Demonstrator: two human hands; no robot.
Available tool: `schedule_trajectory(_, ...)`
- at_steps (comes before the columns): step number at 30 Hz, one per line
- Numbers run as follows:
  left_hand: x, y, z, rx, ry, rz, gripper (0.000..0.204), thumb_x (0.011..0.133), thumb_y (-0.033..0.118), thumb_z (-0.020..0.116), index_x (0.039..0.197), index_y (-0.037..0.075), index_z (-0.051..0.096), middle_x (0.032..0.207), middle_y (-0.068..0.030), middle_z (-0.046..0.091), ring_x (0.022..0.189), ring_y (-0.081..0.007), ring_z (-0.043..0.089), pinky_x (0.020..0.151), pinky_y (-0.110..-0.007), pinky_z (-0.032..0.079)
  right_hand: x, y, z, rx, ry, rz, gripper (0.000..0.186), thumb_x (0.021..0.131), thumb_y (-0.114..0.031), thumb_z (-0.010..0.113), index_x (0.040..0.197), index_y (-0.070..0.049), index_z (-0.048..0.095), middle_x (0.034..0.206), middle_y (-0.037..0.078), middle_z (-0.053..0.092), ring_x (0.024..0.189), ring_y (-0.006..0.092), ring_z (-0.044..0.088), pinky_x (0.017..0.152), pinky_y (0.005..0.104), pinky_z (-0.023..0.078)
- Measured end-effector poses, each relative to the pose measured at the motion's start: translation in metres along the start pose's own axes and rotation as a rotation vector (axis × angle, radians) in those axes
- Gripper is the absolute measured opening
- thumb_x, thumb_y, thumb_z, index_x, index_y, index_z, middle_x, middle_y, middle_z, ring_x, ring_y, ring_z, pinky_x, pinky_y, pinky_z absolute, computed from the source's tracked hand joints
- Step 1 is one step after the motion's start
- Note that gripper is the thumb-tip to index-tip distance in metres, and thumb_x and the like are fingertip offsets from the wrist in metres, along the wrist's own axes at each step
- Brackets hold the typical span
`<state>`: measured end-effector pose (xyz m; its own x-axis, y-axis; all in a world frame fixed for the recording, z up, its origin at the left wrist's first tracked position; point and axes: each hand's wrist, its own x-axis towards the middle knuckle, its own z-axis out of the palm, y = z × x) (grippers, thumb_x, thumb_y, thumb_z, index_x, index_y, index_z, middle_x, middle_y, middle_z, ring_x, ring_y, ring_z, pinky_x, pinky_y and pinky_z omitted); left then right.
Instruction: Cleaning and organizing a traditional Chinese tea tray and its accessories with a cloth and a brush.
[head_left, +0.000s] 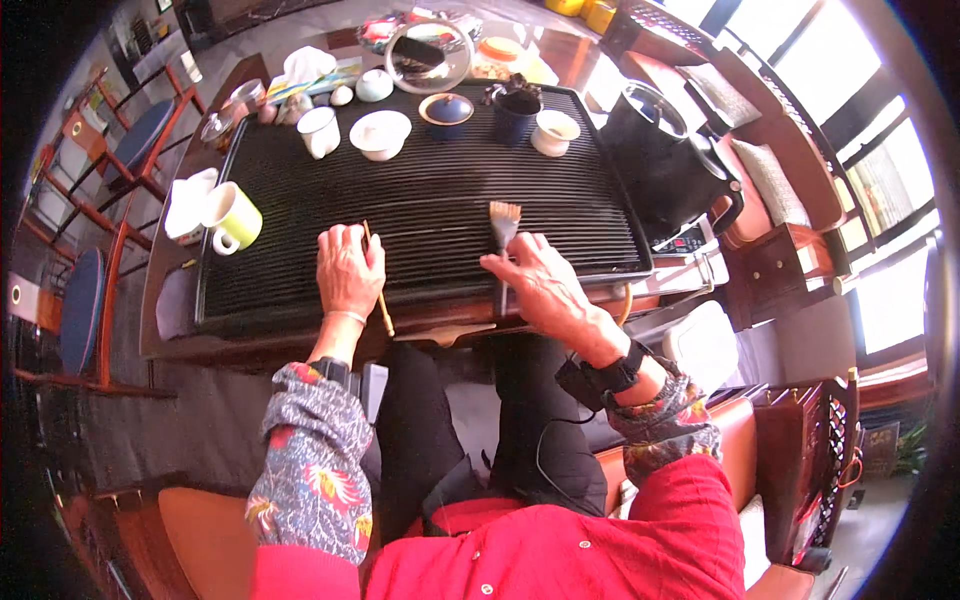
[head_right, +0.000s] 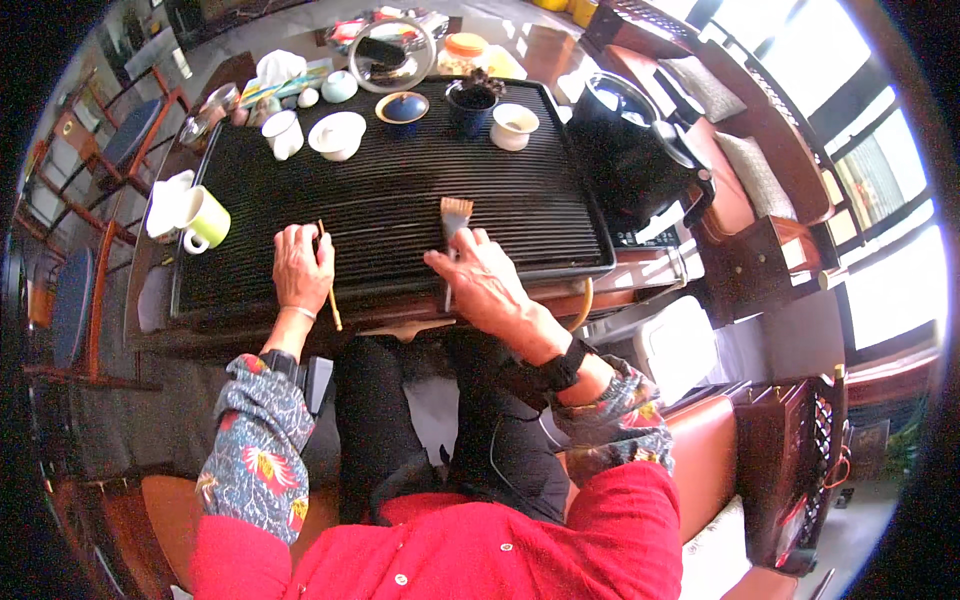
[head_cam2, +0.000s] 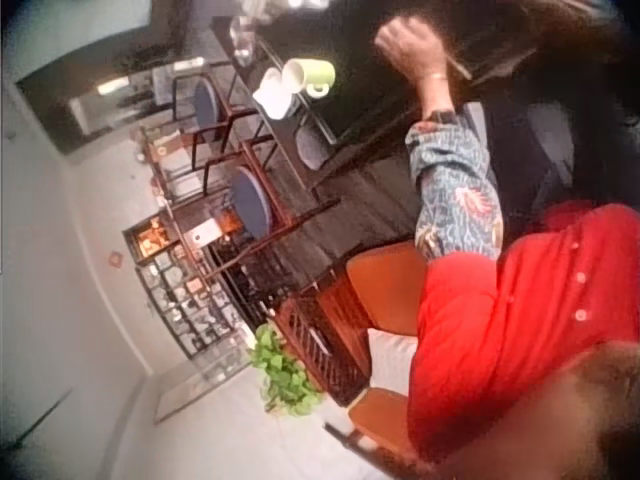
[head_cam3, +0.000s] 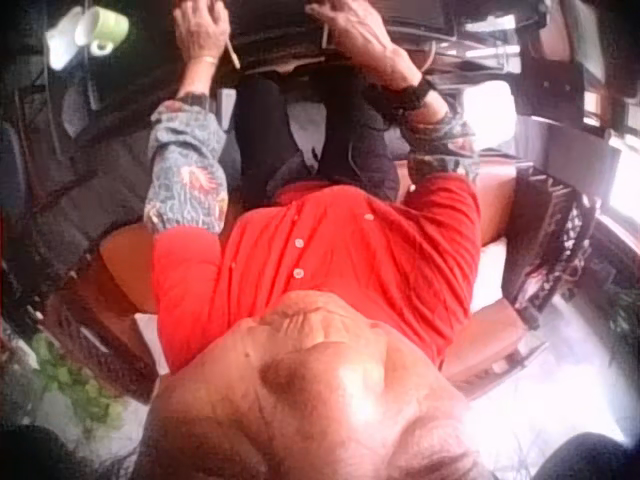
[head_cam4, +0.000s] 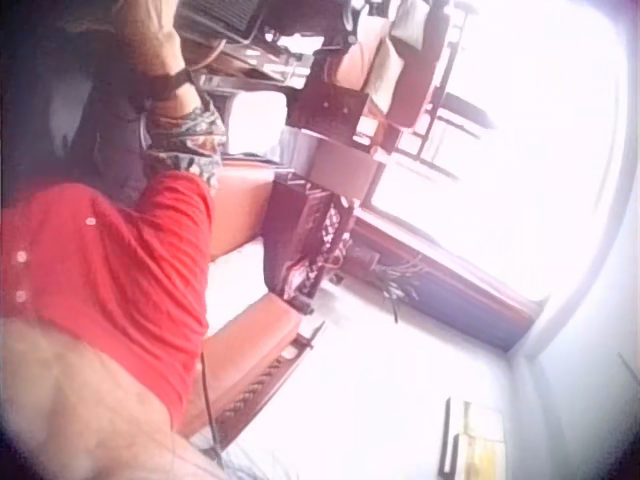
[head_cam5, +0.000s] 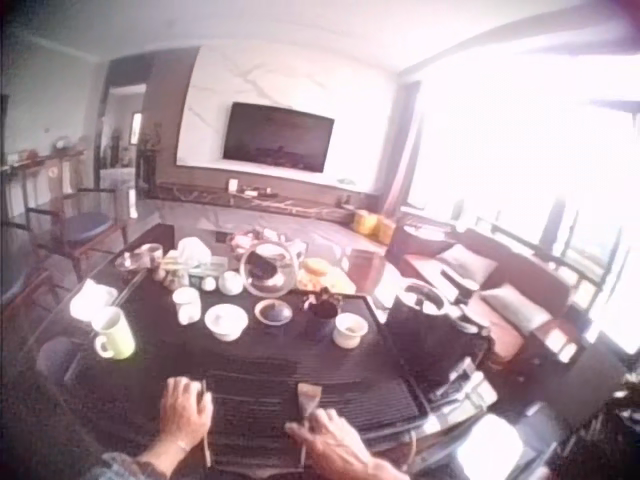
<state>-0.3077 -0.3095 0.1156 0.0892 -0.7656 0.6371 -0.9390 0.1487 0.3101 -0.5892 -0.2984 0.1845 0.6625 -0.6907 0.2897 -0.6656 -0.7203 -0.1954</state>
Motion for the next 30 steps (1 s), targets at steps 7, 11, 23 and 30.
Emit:
schedule_trajectory(7, 0.001, 0.005, 0.004, -0.035, -0.003, 0.036, 0.014, 0.088, 0.015, 0.062, 0.089, 0.005, 0.052, 0.092, -0.0129, 0.052, 0.094, -0.0328, 0.051, 0.084, -0.044, 0.045, -0.012, 0.020, 0.018, 0.063, 0.018, -0.043, 0.035, 0.069, -0.006, 0.068, 0.103, -0.011, 0.067, 0.095, 0.014, 0.049, 0.087, 0.0328, 0.051, 0.071, 0.0412, 0.048)
schedule_trajectory(11, 0.000, 0.004, 0.001, -0.009, -0.011, 0.045, 0.012, 0.088, 0.014, 0.061, 0.090, 0.004, 0.054, 0.092, -0.0125, 0.053, 0.093, -0.0323, 0.051, 0.084, -0.043, 0.045, -0.010, 0.030, -0.003, 0.034, 0.224, 0.053, 0.020, 0.071, -0.007, 0.068, 0.089, -0.011, 0.060, 0.083, 0.011, 0.052, 0.073, 0.0311, 0.056, 0.062, 0.0412, 0.050)
schedule_trajectory(23, 0.006, 0.007, -0.003, 0.002, -0.077, 0.023, 0.009, 0.087, 0.007, 0.059, 0.092, 0.003, 0.052, 0.092, -0.0127, 0.053, 0.092, -0.0323, 0.052, 0.081, -0.043, 0.044, 0.000, 0.168, -0.040, 0.419, 0.746, 0.621, 0.017, 0.084, -0.005, 0.068, 0.101, -0.007, 0.067, 0.095, 0.012, 0.068, 0.085, 0.0211, 0.067, 0.080, 0.0306, 0.051)
schedule_trajectory(30, 0.008, 0.010, -0.005, -0.005, -0.125, 0.007, 0.017, 0.083, 0.005, 0.061, 0.097, 0.003, 0.052, 0.097, -0.0145, 0.052, 0.094, -0.0339, 0.051, 0.084, -0.044, 0.044, 0.080, 0.254, -0.019, 0.458, 0.767, 0.649, 0.018, 0.088, -0.014, 0.067, 0.105, -0.007, 0.070, 0.076, 0.003, 0.067, 0.066, 0.0061, 0.060, 0.052, 0.0225, 0.052)
